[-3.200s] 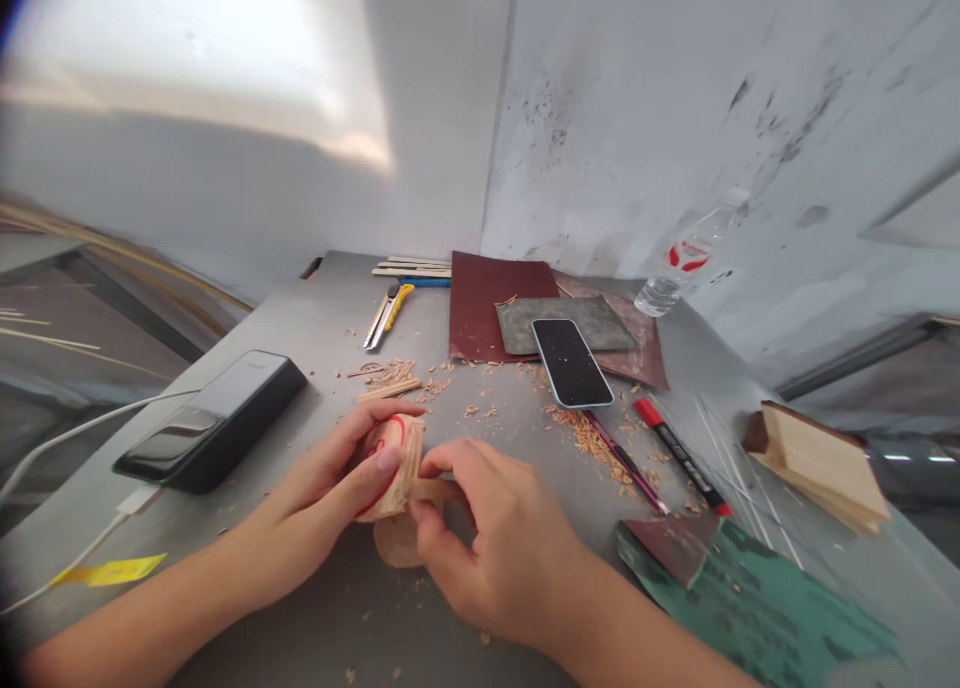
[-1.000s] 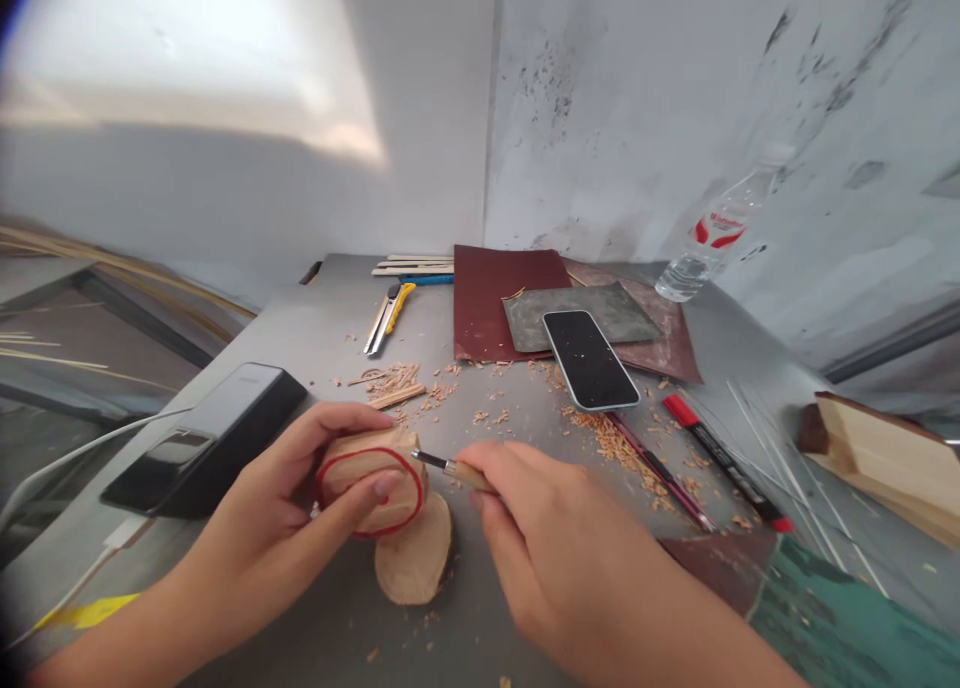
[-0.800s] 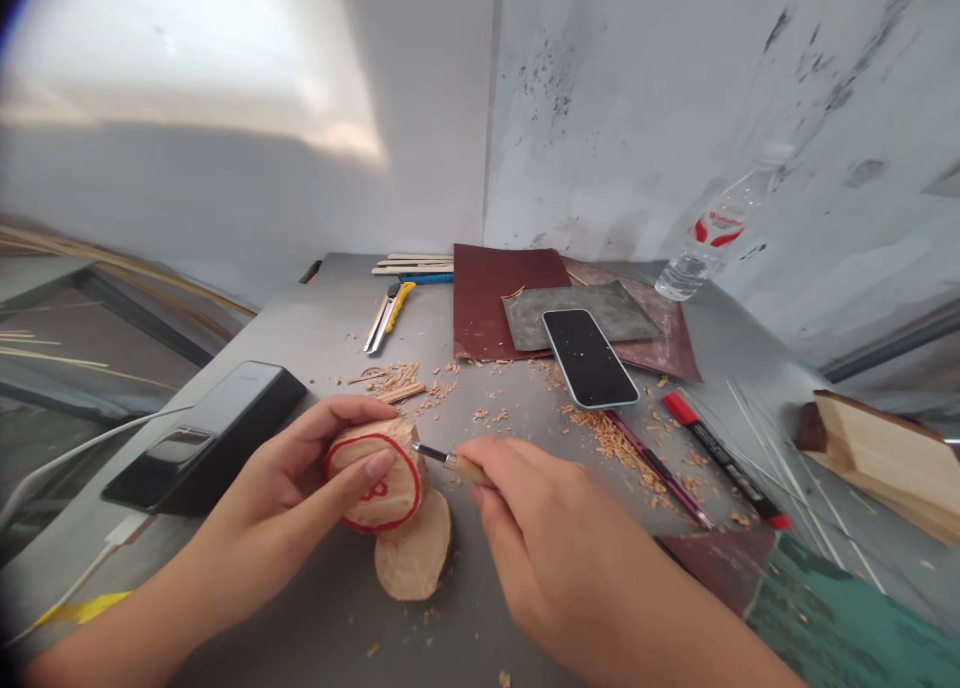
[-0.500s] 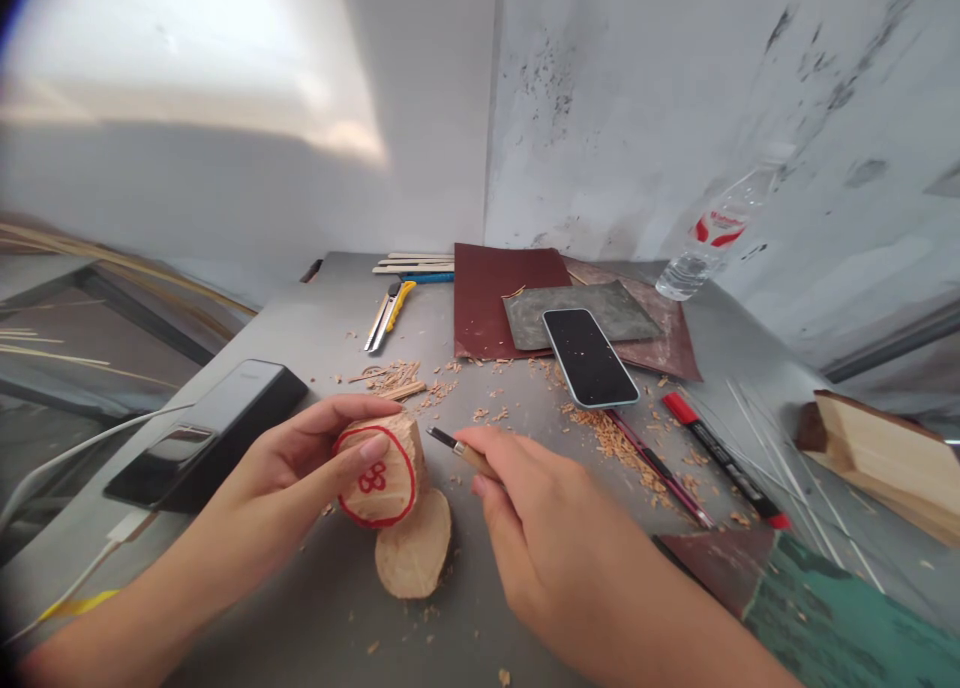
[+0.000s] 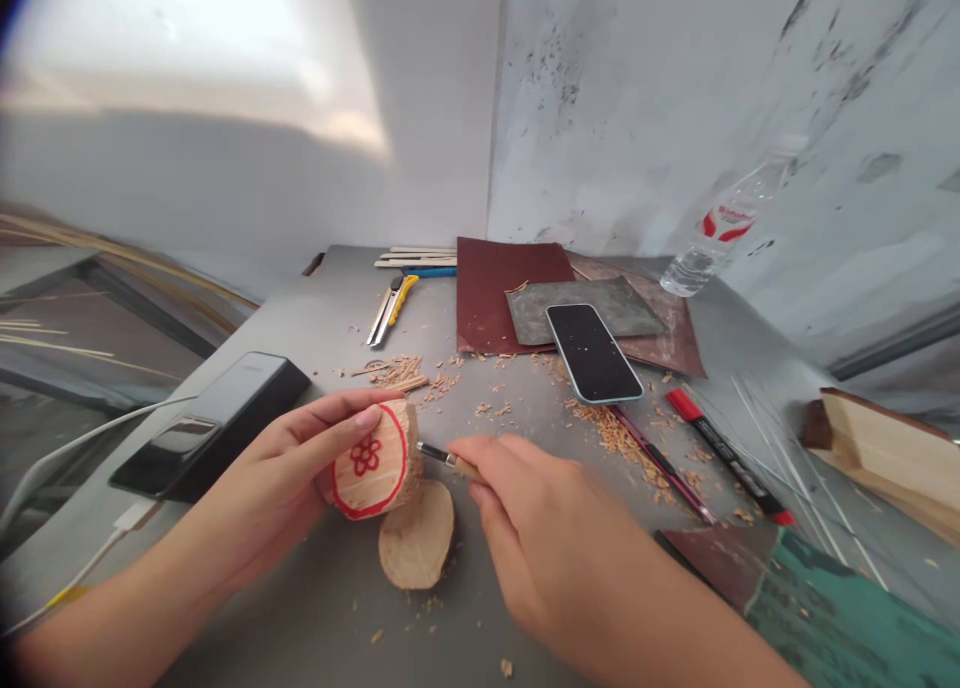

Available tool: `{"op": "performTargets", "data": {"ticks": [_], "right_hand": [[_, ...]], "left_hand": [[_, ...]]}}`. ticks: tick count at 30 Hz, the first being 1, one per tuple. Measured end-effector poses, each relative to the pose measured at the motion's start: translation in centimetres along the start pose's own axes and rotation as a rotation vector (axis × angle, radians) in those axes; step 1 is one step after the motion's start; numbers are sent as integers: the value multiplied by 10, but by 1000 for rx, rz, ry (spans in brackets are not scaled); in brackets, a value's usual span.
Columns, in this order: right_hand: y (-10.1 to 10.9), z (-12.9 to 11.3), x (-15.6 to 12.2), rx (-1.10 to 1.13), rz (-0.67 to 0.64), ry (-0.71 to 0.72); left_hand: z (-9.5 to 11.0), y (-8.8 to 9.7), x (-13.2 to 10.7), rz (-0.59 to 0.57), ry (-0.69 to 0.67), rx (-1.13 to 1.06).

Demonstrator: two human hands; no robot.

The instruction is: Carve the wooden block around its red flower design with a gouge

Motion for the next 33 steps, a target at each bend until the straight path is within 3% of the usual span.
{"op": "performTargets", "data": {"ticks": [10, 22, 29, 33], "right_hand": [[3, -9, 0, -43, -36, 72], [14, -7, -1, -101, 15, 73], [16, -7, -2, 13, 8, 51], [21, -10, -1, 90, 118, 90]], "left_hand": [[1, 3, 1, -29, -129, 145], [-4, 2, -2, -113, -105, 279], [-6, -1, -2, -119, -165, 423], [-10, -1, -4, -106, -205, 514]]}}
Point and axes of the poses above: each hand's wrist, its own x-axis towards the middle knuckle, its own y-axis out of the back of the hand, z = x × y, the point moved 5 cm from there along x, towards the middle knuckle, and after that the axes turned 10 degrees about x, right-handed, at the moved point
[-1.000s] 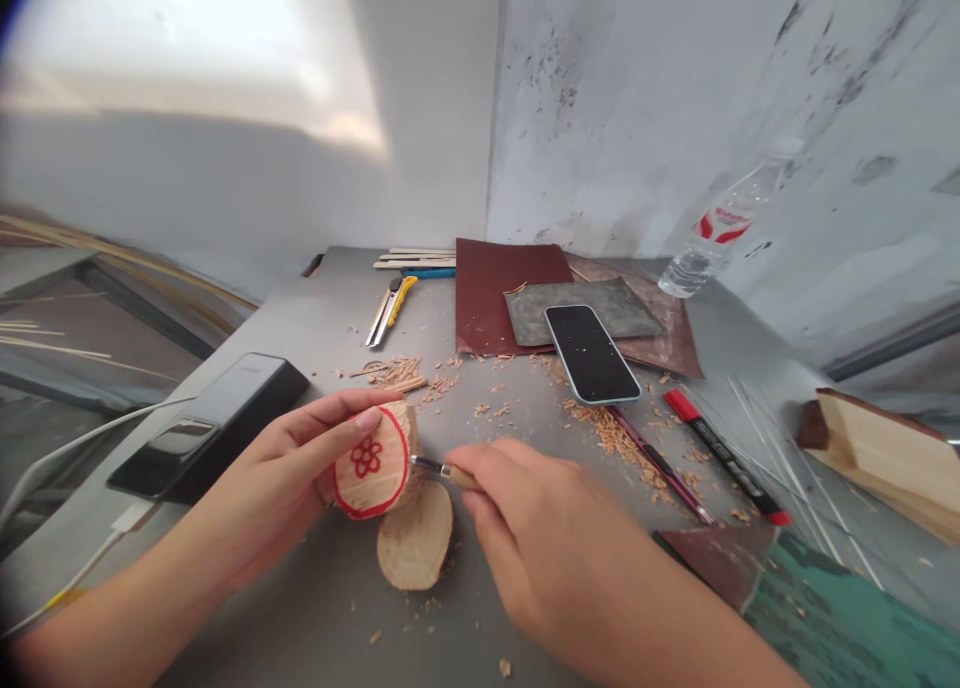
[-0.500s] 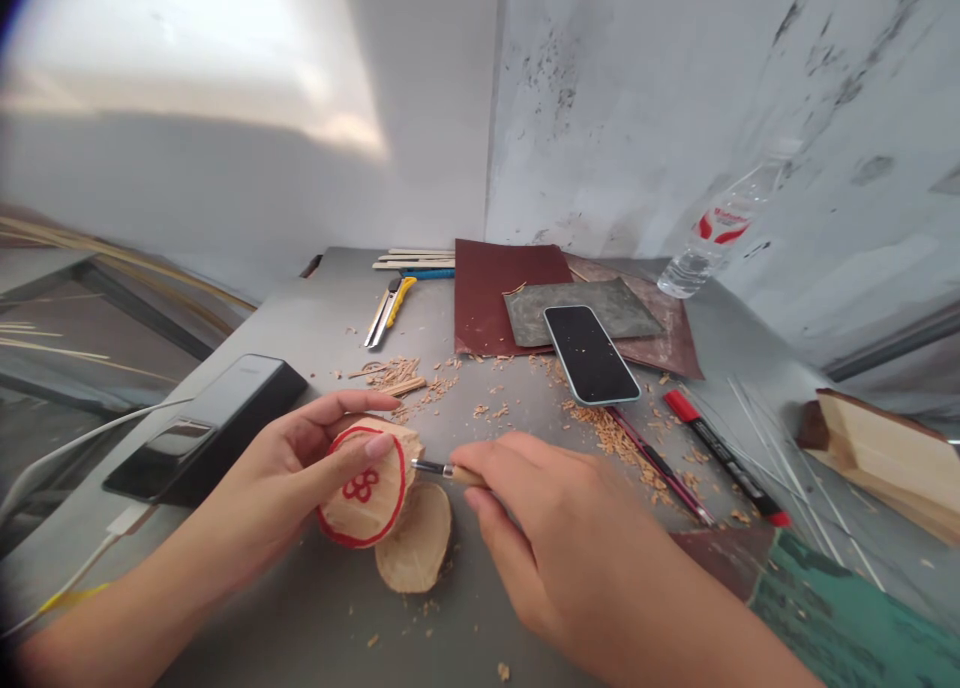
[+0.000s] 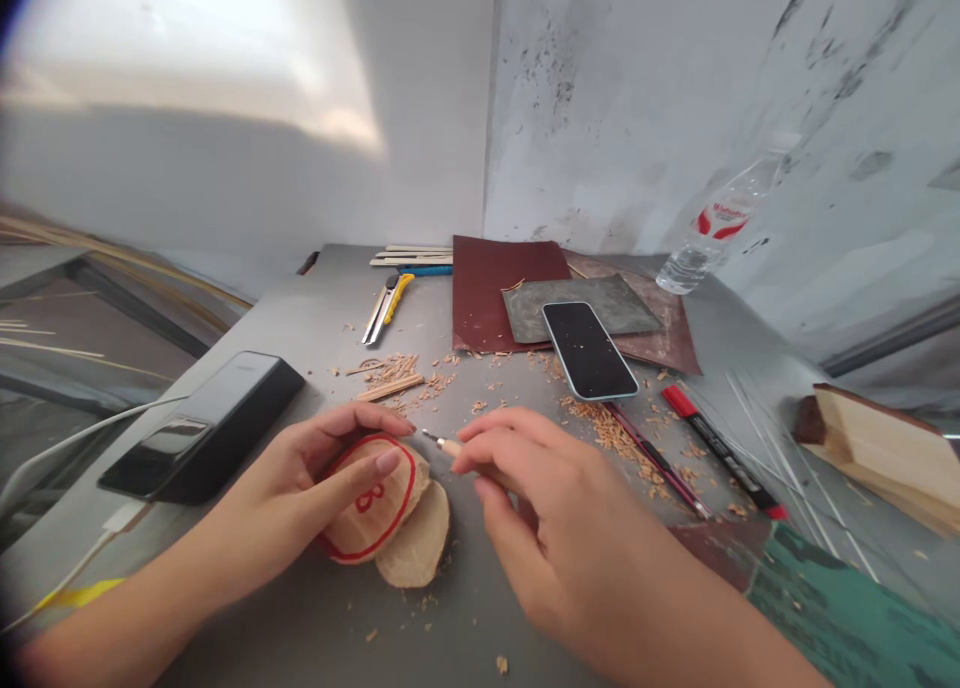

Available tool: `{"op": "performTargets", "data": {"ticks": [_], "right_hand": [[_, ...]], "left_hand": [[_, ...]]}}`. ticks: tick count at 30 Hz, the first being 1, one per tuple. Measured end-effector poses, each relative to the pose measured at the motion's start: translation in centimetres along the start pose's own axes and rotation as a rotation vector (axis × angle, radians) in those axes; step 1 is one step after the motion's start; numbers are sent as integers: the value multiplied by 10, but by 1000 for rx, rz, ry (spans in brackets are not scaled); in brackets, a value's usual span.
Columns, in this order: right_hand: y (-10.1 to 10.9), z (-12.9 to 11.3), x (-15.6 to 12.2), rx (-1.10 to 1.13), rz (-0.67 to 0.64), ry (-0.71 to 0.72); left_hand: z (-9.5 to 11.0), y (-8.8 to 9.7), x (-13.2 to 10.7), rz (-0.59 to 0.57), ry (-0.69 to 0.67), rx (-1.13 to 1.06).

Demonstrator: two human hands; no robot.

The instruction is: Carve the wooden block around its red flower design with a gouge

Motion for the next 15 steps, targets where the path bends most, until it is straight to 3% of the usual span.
{"op": "performTargets", "data": {"ticks": [3, 10, 15], "right_hand": [[5, -2, -1, 24, 105, 25], [10, -1, -3, 177, 170, -63], [9, -5, -1, 267, 218, -32]], "left_hand": [[2, 0, -1, 14, -63, 117], [15, -2, -3, 11, -262, 324], [21, -3, -4, -50, -355, 375]]}}
Point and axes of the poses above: each hand's wrist, its own x-axis towards the middle knuckle, its own y-axis out of the back of the hand, z = x × y, the point moved 5 cm from there along x, towards the middle knuckle, and after that the axes turned 10 degrees about x, right-handed, at the moved point
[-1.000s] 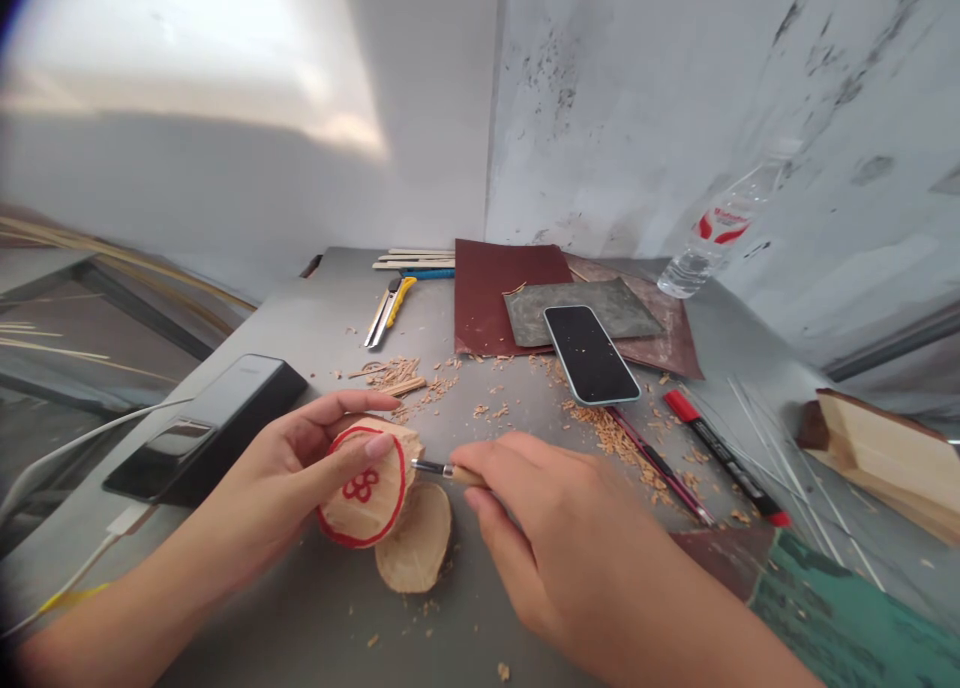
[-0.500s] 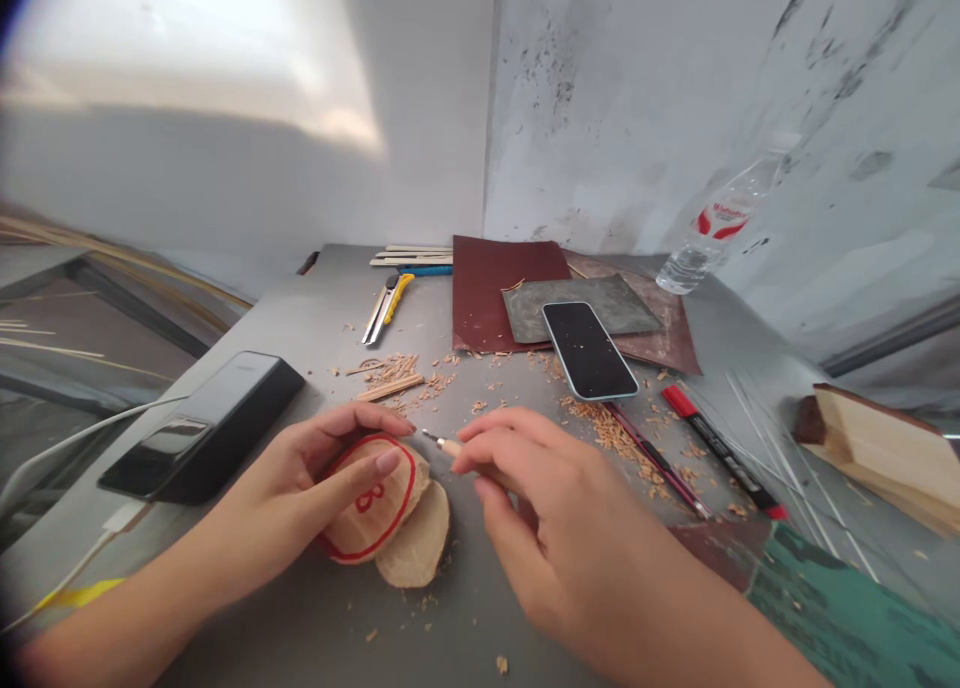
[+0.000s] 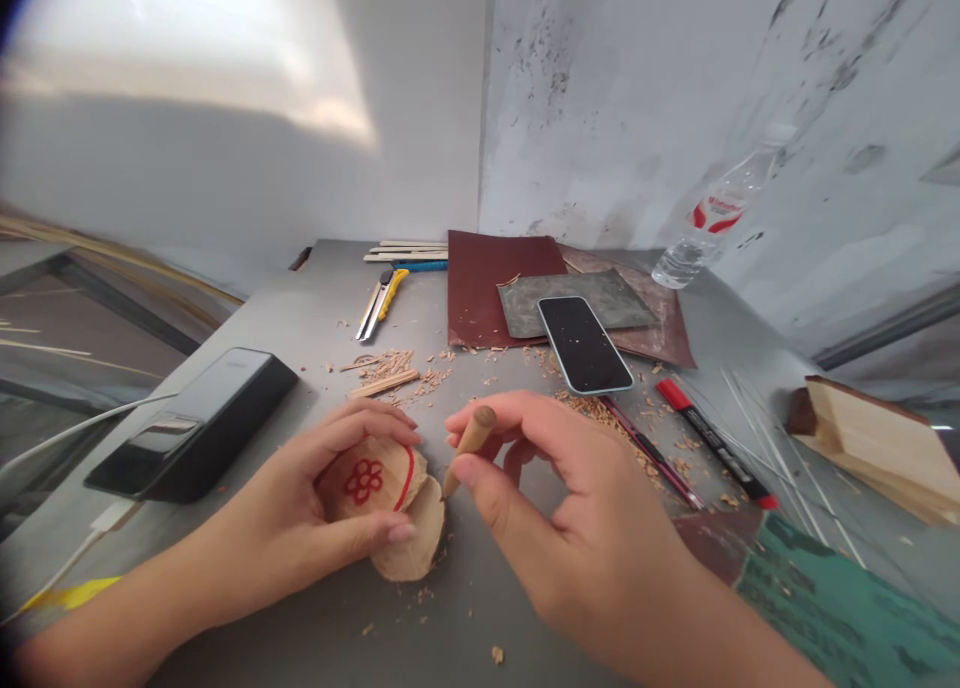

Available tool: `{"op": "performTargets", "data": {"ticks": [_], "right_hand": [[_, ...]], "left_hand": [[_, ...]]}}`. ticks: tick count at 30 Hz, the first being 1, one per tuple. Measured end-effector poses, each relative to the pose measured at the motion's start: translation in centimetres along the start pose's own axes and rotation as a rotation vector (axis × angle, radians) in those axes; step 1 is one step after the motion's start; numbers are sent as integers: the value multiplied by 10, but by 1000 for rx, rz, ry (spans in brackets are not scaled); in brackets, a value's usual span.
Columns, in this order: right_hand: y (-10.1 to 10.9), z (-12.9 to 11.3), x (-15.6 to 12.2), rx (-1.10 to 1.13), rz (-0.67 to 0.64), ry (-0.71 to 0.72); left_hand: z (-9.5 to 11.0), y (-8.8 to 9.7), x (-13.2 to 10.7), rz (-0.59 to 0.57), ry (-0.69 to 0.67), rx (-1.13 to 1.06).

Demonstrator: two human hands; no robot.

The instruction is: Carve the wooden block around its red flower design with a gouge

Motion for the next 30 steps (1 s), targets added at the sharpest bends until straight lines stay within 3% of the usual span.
{"op": "performTargets", "data": {"ticks": [10, 25, 30], "right_hand": [[-1, 2, 0, 86, 0, 1], [-4, -1, -3, 47, 47, 166], [-7, -5, -4, -78, 38, 254]], "left_hand": [[2, -4, -4, -84, -21, 100], [3, -6, -7, -30, -131, 217], [6, -7, -9, 5, -174, 254]]}}
Point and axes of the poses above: each hand's wrist, its own x-axis towards the middle knuckle, its own y-axis out of the back of the hand, z = x × y, the point moved 5 cm from there along x, towards the middle knuckle, and after that the axes turned 10 degrees about x, right-handed, at the moved point
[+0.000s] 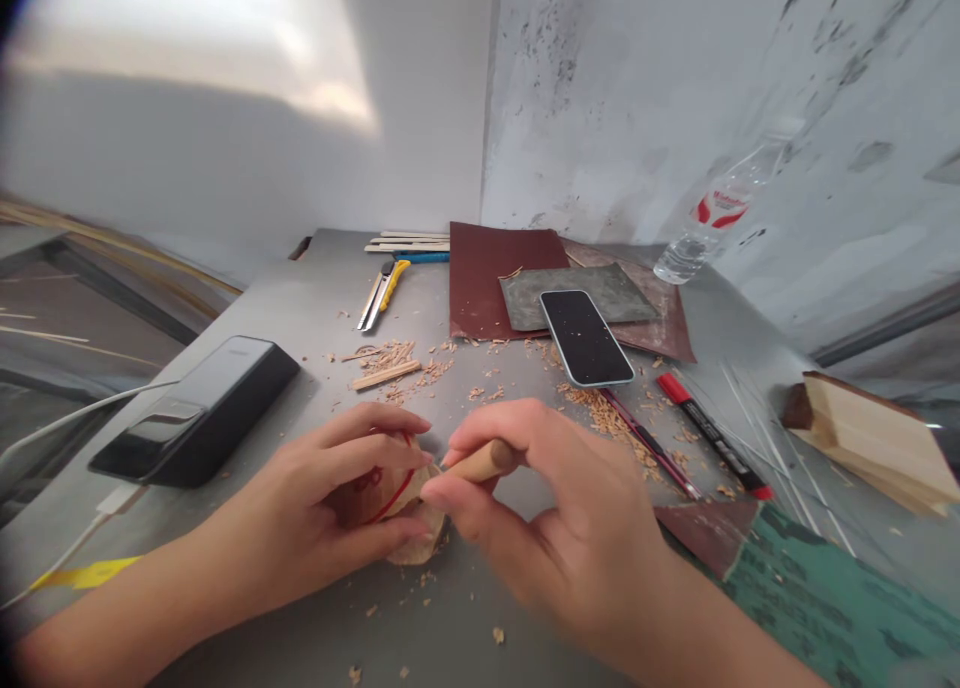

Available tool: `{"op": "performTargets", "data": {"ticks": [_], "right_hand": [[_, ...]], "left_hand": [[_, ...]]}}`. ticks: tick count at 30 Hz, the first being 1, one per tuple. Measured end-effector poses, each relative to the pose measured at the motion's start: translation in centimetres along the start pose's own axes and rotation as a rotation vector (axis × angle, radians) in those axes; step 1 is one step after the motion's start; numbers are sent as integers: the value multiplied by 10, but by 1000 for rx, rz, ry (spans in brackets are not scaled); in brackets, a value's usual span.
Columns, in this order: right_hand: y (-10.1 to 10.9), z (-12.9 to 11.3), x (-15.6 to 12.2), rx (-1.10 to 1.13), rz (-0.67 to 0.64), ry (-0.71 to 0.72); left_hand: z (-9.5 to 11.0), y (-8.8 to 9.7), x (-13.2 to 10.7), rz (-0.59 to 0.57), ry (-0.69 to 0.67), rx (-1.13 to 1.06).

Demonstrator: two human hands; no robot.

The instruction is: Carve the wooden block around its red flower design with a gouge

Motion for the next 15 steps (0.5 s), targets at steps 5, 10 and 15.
{"op": "performTargets", "data": {"ticks": [5, 10, 15], "right_hand": [[1, -6, -4, -7, -13, 41], [-1, -10, -4, -61, -37, 83], [-5, -10, -3, 38, -83, 121]], "left_hand": [[2, -4, -1, 74, -136, -4], [4, -5, -2, 116, -217, 24], [13, 2, 1, 43, -229, 22]]}}
Point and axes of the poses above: each hand's wrist, its own x-axis towards the middle knuckle, its own y-axis out of the back of the hand, z = x × y, the point moved 5 cm from there along x, towards the middle knuckle, and after that the axes turned 10 degrees about x, right-handed, at the moved point
